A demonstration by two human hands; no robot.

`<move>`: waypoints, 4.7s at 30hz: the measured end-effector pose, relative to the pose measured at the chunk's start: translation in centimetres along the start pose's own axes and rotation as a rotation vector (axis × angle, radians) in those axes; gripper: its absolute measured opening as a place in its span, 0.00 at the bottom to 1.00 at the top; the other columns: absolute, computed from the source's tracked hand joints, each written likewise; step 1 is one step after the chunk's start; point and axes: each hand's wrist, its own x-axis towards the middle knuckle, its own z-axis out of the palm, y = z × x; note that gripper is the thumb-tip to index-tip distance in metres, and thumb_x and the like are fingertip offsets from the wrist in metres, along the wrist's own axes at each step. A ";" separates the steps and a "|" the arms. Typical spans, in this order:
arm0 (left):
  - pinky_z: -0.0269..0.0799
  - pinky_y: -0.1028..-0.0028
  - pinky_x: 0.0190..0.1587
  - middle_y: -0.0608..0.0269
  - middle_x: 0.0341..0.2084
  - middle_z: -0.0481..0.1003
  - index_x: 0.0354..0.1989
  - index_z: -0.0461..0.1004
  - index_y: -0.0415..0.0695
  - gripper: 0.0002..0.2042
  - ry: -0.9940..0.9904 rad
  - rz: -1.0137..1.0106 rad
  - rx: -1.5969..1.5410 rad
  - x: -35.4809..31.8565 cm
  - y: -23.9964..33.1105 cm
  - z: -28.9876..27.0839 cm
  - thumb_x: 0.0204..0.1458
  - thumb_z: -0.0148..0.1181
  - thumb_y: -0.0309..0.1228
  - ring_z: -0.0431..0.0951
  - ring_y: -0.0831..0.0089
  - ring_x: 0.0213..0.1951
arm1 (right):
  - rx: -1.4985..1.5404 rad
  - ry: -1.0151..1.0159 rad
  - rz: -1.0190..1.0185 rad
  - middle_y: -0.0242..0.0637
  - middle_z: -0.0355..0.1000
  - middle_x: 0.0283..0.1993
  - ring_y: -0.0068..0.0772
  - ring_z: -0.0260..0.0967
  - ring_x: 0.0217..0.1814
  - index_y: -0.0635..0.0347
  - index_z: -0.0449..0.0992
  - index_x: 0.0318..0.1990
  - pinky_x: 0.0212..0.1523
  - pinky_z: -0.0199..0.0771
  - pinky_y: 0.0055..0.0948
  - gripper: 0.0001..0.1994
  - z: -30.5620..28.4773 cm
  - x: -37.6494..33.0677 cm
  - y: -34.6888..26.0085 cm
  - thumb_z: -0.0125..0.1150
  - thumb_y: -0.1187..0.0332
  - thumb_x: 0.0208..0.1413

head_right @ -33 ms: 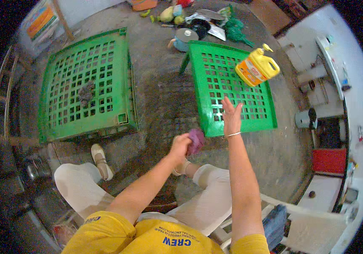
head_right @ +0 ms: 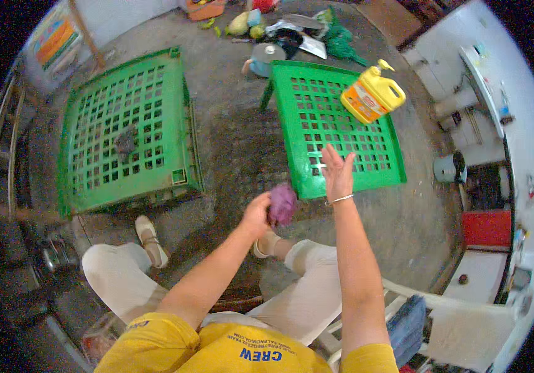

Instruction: The person cleans a green plastic crate by scrubbing it with a steel wool pad and wiping it with a cloth.

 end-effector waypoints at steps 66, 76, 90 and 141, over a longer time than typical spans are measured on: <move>0.66 0.62 0.46 0.52 0.39 0.73 0.42 0.70 0.37 0.21 1.087 0.683 1.451 -19.6 33.8 -17.8 0.44 0.63 0.39 0.71 0.60 0.43 | -0.796 0.174 -0.123 0.53 0.66 0.53 0.48 0.65 0.55 0.68 0.61 0.57 0.56 0.62 0.36 0.25 12.4 4.0 8.2 0.53 0.70 0.50; 0.63 0.57 0.53 0.49 0.53 0.62 0.59 0.59 0.49 0.32 0.235 0.623 2.361 -8.1 23.9 0.3 0.42 0.63 0.29 0.64 0.52 0.53 | -1.605 -0.292 -0.330 0.49 0.47 0.67 0.53 0.40 0.69 0.54 0.50 0.65 0.67 0.40 0.44 0.46 15.6 -0.1 2.2 0.68 0.55 0.38; 0.69 0.77 0.31 0.62 0.36 0.73 0.50 0.67 0.38 0.20 0.523 0.717 0.801 -14.6 32.6 -3.5 0.45 0.56 0.20 0.73 0.76 0.32 | -0.647 -0.023 -0.374 0.47 0.66 0.48 0.45 0.64 0.52 0.63 0.68 0.47 0.53 0.65 0.37 0.22 17.8 0.9 5.3 0.56 0.76 0.37; 0.67 0.75 0.44 0.61 0.40 0.70 0.49 0.65 0.39 0.15 0.598 1.059 0.317 -18.7 34.2 -6.3 0.51 0.48 0.19 0.70 0.76 0.40 | -0.028 -0.571 0.120 0.39 0.67 0.51 0.36 0.69 0.46 0.59 0.60 0.59 0.47 0.72 0.37 0.34 38.8 0.2 2.7 0.49 0.85 0.36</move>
